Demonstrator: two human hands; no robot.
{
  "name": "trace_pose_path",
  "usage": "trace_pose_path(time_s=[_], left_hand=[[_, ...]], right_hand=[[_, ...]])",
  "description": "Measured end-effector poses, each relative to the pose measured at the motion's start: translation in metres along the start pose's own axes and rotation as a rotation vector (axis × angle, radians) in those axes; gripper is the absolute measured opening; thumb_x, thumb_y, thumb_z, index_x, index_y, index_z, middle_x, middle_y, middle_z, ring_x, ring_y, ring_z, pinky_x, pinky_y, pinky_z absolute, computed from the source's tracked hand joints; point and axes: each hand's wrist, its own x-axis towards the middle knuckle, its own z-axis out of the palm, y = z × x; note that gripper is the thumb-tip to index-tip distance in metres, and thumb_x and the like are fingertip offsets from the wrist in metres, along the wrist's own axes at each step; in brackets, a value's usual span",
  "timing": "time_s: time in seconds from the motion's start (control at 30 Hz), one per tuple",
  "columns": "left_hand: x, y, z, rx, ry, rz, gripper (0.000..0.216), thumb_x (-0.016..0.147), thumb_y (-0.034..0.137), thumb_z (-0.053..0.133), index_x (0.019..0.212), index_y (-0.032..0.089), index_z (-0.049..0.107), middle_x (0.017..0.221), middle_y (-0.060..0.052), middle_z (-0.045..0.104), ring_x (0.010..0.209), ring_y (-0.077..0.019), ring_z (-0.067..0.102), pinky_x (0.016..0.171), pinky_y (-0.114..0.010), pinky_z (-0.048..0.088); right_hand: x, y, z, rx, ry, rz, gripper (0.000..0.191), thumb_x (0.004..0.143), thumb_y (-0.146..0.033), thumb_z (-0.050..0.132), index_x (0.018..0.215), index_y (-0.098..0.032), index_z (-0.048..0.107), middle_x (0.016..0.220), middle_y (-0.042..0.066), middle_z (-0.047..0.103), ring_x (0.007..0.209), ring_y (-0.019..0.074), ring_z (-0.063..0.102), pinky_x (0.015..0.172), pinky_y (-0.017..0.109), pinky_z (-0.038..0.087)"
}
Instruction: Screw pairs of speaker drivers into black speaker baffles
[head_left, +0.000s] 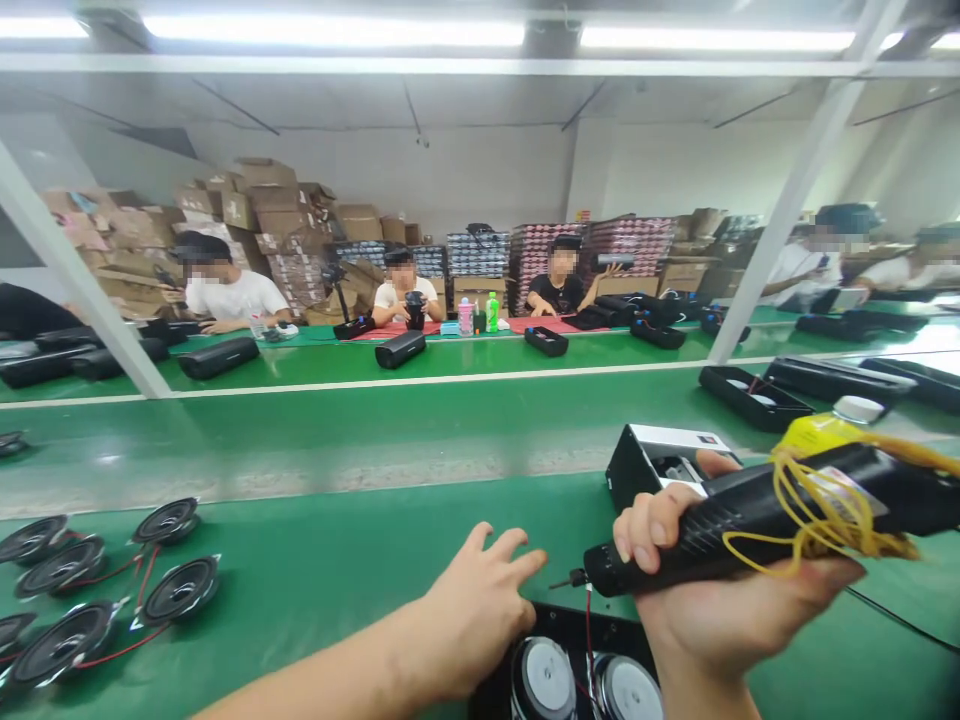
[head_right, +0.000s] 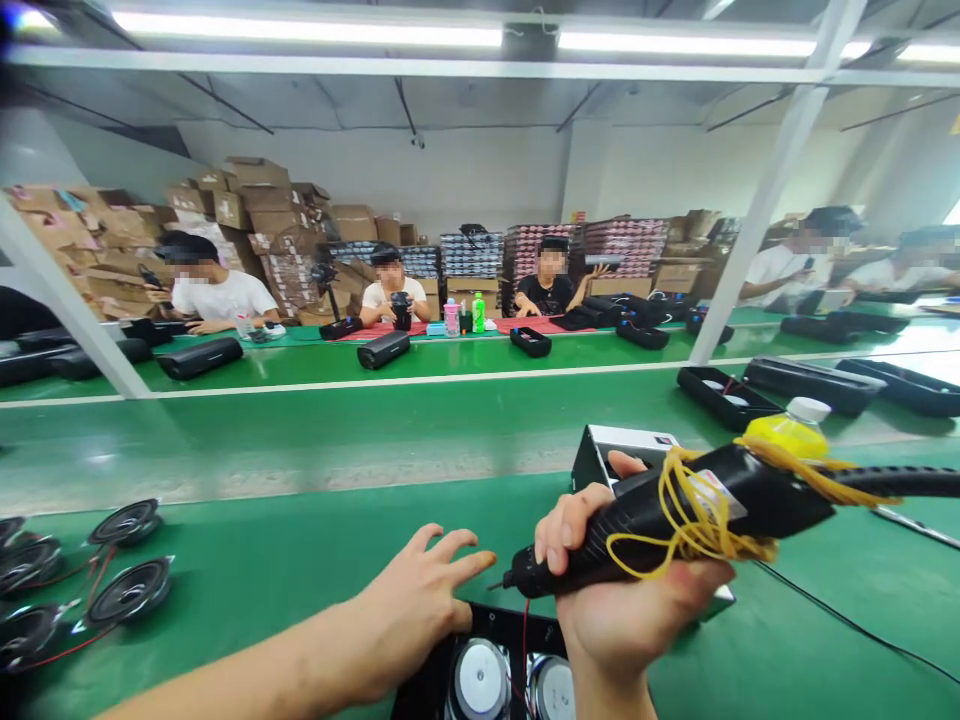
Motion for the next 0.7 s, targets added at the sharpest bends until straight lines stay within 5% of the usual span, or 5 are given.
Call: trace_pose_path(time_s=[0.13,0.3,0.7], left_hand=[[0.004,-0.023,-0.01,0.009,-0.027,0.21,0.013,0.083,0.026,0.086,0.092,0.035,0.085,0.158,-0.002,0.06,0.142,-0.0298,0.054,0.094,-0.044,0.051],[0.021,-0.028,-0.017,0.067,-0.005,0.373,0.012,0.083,0.023,0.088,0.084,0.034,0.085,0.145,-0.002,0.068,0.139,-0.0268,0.055,0.088,-0.04,0.048],[0.035,-0.026,-0.01,0.128,0.021,0.462,0.008,0.088,0.028,0.086,0.084,0.034,0.084,0.149,0.003,0.068,0.133,-0.0247,0.057,0.084,-0.042,0.049]], right_hand=[[-0.001,-0.001,0.0,-0.019,0.064,-0.018,0.082,0.078,-0.103,0.052,0.112,-0.028,0.063,0.051,-0.008,0.052,0.031,0.0141,0.037,0.032,0.025,0.036],[-0.002,0.002,0.0,-0.036,0.072,-0.024,0.081,0.079,-0.102,0.054,0.112,-0.029,0.064,0.053,-0.008,0.052,0.032,0.0141,0.039,0.032,0.025,0.038],[-0.004,0.001,-0.004,-0.052,0.071,-0.049,0.077,0.082,-0.099,0.054,0.113,-0.03,0.068,0.052,-0.007,0.051,0.032,0.0143,0.037,0.032,0.026,0.039]])
